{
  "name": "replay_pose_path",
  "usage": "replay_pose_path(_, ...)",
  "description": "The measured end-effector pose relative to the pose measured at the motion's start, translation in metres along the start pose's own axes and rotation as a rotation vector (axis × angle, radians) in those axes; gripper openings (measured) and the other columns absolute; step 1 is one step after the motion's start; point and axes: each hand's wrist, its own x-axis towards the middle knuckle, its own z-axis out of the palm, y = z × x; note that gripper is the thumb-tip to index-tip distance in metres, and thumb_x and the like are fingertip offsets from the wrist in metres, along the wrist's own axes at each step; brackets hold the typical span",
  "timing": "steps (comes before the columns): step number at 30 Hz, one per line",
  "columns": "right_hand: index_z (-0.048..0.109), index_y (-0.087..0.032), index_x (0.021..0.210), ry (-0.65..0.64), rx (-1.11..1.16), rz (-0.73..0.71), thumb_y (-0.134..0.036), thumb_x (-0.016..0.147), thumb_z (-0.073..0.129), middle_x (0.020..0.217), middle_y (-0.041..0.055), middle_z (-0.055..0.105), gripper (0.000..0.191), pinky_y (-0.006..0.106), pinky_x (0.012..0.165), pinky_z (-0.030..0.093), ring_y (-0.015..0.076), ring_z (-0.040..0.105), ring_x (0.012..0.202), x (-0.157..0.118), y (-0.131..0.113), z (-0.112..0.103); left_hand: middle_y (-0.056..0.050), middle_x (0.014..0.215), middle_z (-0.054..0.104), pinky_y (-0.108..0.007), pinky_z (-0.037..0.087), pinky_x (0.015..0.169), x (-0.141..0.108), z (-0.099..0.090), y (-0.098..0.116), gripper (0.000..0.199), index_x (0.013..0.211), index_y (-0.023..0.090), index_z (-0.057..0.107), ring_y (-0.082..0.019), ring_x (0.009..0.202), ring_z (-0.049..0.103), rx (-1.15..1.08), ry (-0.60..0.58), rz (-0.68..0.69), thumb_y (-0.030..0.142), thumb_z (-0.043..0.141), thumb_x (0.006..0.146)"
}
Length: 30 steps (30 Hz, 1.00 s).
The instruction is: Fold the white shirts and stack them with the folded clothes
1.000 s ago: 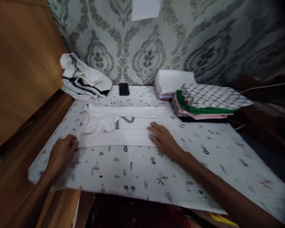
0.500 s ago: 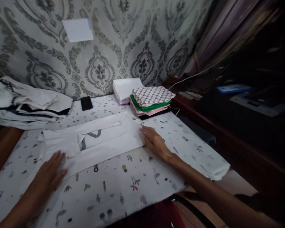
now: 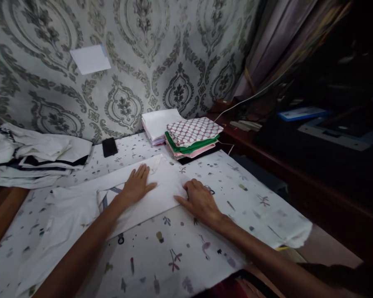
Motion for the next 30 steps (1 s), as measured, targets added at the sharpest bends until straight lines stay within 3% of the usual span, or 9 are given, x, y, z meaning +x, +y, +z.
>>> replay_pose_path(3, 0.059, -0.02, 0.085, -0.035, -0.03, 0.016, -0.039, 0.084, 0.065, 0.094, 0.01, 0.06, 0.02, 0.042, 0.082, 0.048, 0.0278, 0.059, 0.093, -0.002, -0.006, -0.001, -0.019, 0.161, 0.026, -0.05, 0.019, 0.12, 0.011, 0.003, -0.006, 0.07, 0.147, 0.01, 0.04, -0.031, 0.151, 0.019, -0.072, -0.066, 0.053, 0.057, 0.039, 0.094)
replay_pose_path(6, 0.054, -0.022, 0.073, -0.059, 0.012, 0.021, -0.034, 0.085, 0.062, 0.088, 0.0076, 0.059, 0.019, 0.037, 0.077, 0.046, 0.0242, 0.059, 0.086, -0.001, -0.01, -0.004, -0.015, 0.142, 0.057, -0.044, 0.036, 0.111, 0.033, -0.015, -0.016, 0.046, 0.125, 0.017, 0.06, -0.028, 0.135, 0.048, -0.215, 0.029, 0.075, 0.043, 0.038, 0.095)
replay_pose_path(9, 0.048, -0.022, 0.068, -0.065, 0.092, 0.044, -0.028, 0.084, 0.059, 0.08, 0.0035, 0.058, 0.02, 0.031, 0.065, 0.041, 0.0187, 0.055, 0.072, 0.002, -0.013, -0.007, -0.012, 0.109, 0.071, -0.039, 0.045, 0.097, 0.076, -0.034, -0.017, 0.028, 0.107, 0.018, 0.066, -0.026, 0.109, 0.063, -0.281, 0.103, -0.098, 0.026, 0.047, 0.088)
replay_pose_path(13, 0.043, -0.023, 0.068, -0.101, 0.229, 0.134, -0.029, 0.082, 0.056, 0.06, -0.0029, 0.051, 0.02, 0.027, 0.054, 0.03, 0.0151, 0.046, 0.057, 0.006, -0.017, -0.007, -0.004, 0.059, 0.064, -0.033, 0.049, 0.069, 0.13, -0.037, -0.007, 0.009, 0.077, 0.016, 0.067, -0.021, 0.064, 0.064, -0.349, -0.044, -0.266, 0.014, 0.06, 0.071)
replay_pose_path(16, 0.039, -0.024, 0.067, -0.077, 0.409, 0.192, -0.031, 0.077, 0.057, 0.054, -0.0058, 0.044, 0.022, 0.026, 0.052, 0.029, 0.0137, 0.042, 0.052, 0.009, -0.017, -0.004, 0.0, 0.042, 0.052, -0.029, 0.044, 0.055, 0.146, -0.032, 0.001, 0.01, 0.059, 0.016, 0.059, -0.015, 0.044, 0.052, -0.438, -0.158, -0.321, 0.007, 0.064, 0.061)
replay_pose_path(19, 0.039, -0.025, 0.067, -0.008, 0.655, 0.209, -0.037, 0.076, 0.056, 0.055, -0.0065, 0.041, 0.023, 0.026, 0.052, 0.032, 0.0131, 0.041, 0.052, 0.009, -0.022, -0.001, 0.0, 0.044, 0.055, -0.026, 0.039, 0.05, 0.14, -0.038, 0.001, 0.011, 0.06, 0.015, 0.057, -0.012, 0.041, 0.05, -0.552, -0.196, -0.343, 0.008, 0.064, 0.061)
replay_pose_path(23, 0.046, -0.024, 0.073, 0.064, 0.84, 0.167, -0.038, 0.079, 0.054, 0.059, -0.0055, 0.044, 0.017, 0.026, 0.053, 0.037, 0.0133, 0.043, 0.054, 0.009, -0.05, -0.005, -0.006, 0.069, 0.072, -0.023, 0.037, 0.049, 0.111, -0.067, -0.02, 0.012, 0.079, 0.017, 0.057, -0.013, 0.054, 0.063, -0.736, -0.154, -0.33, 0.018, 0.065, 0.069)
replay_pose_path(26, 0.05, -0.024, 0.075, 0.046, 0.814, -0.015, -0.029, 0.082, 0.051, 0.064, -0.0034, 0.05, 0.009, 0.025, 0.058, 0.04, 0.0142, 0.048, 0.06, 0.008, -0.087, -0.007, -0.01, 0.083, 0.075, -0.023, 0.041, 0.053, 0.076, -0.089, -0.052, 0.022, 0.089, 0.018, 0.058, -0.017, 0.068, 0.07, -1.003, -0.123, -0.304, 0.022, 0.068, 0.07)
replay_pose_path(30, 0.052, -0.022, 0.078, -0.062, 0.562, -0.367, -0.016, 0.082, 0.051, 0.073, 0.0001, 0.06, 0.008, 0.028, 0.068, 0.04, 0.0167, 0.055, 0.069, 0.006, -0.138, 0.011, -0.006, 0.07, 0.071, -0.027, 0.05, 0.059, 0.026, -0.092, -0.102, 0.016, 0.079, 0.016, 0.06, -0.016, 0.063, 0.067, -1.243, -0.047, -0.448, 0.027, 0.068, 0.071)
